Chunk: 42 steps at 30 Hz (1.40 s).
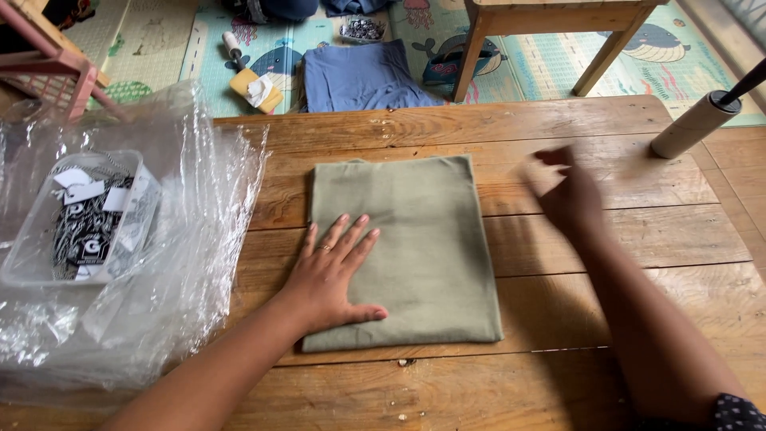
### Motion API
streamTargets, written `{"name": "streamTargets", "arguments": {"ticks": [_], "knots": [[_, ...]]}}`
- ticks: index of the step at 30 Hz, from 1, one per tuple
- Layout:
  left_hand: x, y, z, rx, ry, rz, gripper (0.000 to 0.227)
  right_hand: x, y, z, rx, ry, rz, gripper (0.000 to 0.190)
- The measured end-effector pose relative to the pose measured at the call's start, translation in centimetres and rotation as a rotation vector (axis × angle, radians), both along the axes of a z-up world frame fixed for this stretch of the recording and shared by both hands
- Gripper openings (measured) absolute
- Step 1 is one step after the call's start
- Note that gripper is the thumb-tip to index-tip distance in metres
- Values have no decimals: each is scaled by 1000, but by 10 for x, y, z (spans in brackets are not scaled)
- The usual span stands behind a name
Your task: The person prepares a t-shirt for retail by smoothing it on a table, lint rolling both sides, folding it neatly, attaching a brand tag, and finally placing it into a clear plastic bag.
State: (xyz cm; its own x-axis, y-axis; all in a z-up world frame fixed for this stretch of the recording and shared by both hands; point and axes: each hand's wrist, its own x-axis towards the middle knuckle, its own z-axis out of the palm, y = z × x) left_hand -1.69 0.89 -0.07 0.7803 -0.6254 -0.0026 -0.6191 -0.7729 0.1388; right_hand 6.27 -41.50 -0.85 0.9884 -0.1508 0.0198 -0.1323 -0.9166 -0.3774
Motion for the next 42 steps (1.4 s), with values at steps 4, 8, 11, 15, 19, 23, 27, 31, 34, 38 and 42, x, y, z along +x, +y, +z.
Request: {"name": "streamTargets", "arguments": {"ticks": [4, 8, 11, 15, 19, 23, 27, 31, 34, 38, 42], "knots": [[-4, 13, -18, -29, -77, -11, 124, 60, -188, -1, 871, -775, -84, 40], [-2, 13, -17, -37, -103, -18, 125, 97, -297, -9, 1160, -529, -204, 51], [-3, 13, -16, -59, -125, -33, 122, 128, -327, -3, 995, -209, -298, 33], [-4, 13, -16, -52, -120, -28, 122, 135, -328, -39, 781, -354, 60, 36], [-14, 2, 9, -136, -93, -106, 103, 115, -239, -12, 1384, -190, 224, 39], [-43, -22, 33, -249, -7, -475, 80, 44, -71, 81, 1029, -204, 471, 22], [-70, -25, 4, -243, 105, -614, 84, 4, 7, 90, 1032, -1, 669, 78], [-72, -24, 5, -306, 15, -602, 85, -39, 104, 110, 562, 427, 733, 39], [-73, -23, 4, -381, 53, -607, 83, -46, 141, 96, 360, 640, 773, 29], [-74, -23, -4, -353, -17, -585, 83, -31, 168, 96, 191, 840, 638, 28], [-76, -22, -5, -349, 9, -596, 84, 4, 178, 77, 214, 748, 635, 33]]}}
